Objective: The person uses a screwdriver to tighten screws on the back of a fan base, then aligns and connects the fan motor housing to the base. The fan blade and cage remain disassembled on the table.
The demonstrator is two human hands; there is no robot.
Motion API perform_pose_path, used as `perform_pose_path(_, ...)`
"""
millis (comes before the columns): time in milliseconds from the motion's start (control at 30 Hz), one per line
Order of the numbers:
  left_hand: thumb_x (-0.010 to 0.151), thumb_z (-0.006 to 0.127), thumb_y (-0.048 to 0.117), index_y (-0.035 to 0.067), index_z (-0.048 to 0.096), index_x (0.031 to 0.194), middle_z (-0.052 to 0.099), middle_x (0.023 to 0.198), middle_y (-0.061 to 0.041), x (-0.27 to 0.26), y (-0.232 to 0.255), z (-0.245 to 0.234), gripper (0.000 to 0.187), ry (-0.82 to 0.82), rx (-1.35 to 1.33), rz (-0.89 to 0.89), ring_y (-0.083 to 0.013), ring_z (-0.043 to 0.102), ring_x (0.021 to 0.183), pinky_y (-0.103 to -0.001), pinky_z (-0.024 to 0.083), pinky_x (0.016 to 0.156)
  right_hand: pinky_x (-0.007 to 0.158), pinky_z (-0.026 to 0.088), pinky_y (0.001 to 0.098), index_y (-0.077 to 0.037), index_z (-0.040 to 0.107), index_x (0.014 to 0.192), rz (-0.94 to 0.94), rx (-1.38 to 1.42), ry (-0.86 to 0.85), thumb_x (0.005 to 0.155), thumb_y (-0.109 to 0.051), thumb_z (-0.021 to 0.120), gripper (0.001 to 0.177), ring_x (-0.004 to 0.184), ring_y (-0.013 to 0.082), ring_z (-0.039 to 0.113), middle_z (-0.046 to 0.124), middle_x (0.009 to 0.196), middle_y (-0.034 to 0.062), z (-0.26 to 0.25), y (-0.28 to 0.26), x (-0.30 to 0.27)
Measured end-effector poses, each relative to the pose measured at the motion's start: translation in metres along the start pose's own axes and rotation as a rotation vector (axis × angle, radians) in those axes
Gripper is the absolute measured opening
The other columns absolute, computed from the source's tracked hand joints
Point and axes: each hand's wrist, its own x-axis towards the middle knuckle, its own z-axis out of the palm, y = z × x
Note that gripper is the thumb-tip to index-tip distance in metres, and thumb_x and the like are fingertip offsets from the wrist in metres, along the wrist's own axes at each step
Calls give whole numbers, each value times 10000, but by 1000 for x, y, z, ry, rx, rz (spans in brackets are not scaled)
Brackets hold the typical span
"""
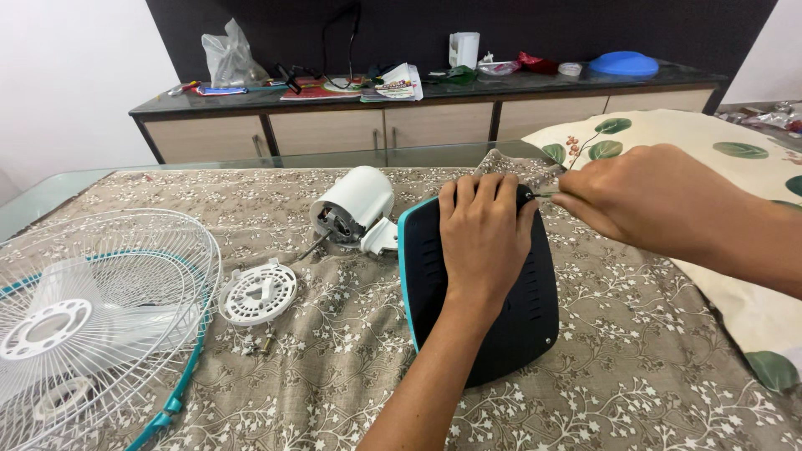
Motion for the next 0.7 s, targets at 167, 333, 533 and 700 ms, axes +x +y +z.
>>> perform_pose_path(167, 857, 782, 277, 47, 728, 1081, 705, 1082, -78, 0, -1, 1, 326, 1, -1, 2, -276, 602, 1079, -441, 387, 1050, 551, 527, 429, -111, 829, 1051, 397, 388, -202, 1014, -389, 592, 367, 451, 257, 620, 704, 565, 146, 0, -5, 9)
perform_pose_path(333, 864, 781, 278, 48, 732, 1092, 706, 1075, -77, -2, -2, 3, 328, -4, 8, 6, -270, 602, 1053, -440, 388, 1049, 521, 505, 452, -93, 796, 1079, 537, 539, -273, 1009, -408, 595, 380, 451, 277, 607, 700, 561, 198, -3, -13, 11)
perform_pose_path(533, 872, 782, 283, 48, 731, 1080, 704, 1064, -81, -1, -3, 3, 318, -8, 26, 17, -274, 598, 1035, -438, 390, 1044, 581, 585, 430, -35, 617, 1054, 138, 215, -57, 900, -321, 633, 325, 565, 284, 702, 720, 625, 165, -8, -12, 2)
perform_pose_path(700, 857, 787, 283, 52, 729, 1062, 695, 1042, -82, 0, -3, 1, 314, -1, 12, 15, -283, 594, 1038, -452, 385, 1053, 622, 605, 366, -35, 617, 1029, -170, -148, 26, 906, -216, 662, 223, 726, 236, 741, 712, 745, 104, -7, -7, 5)
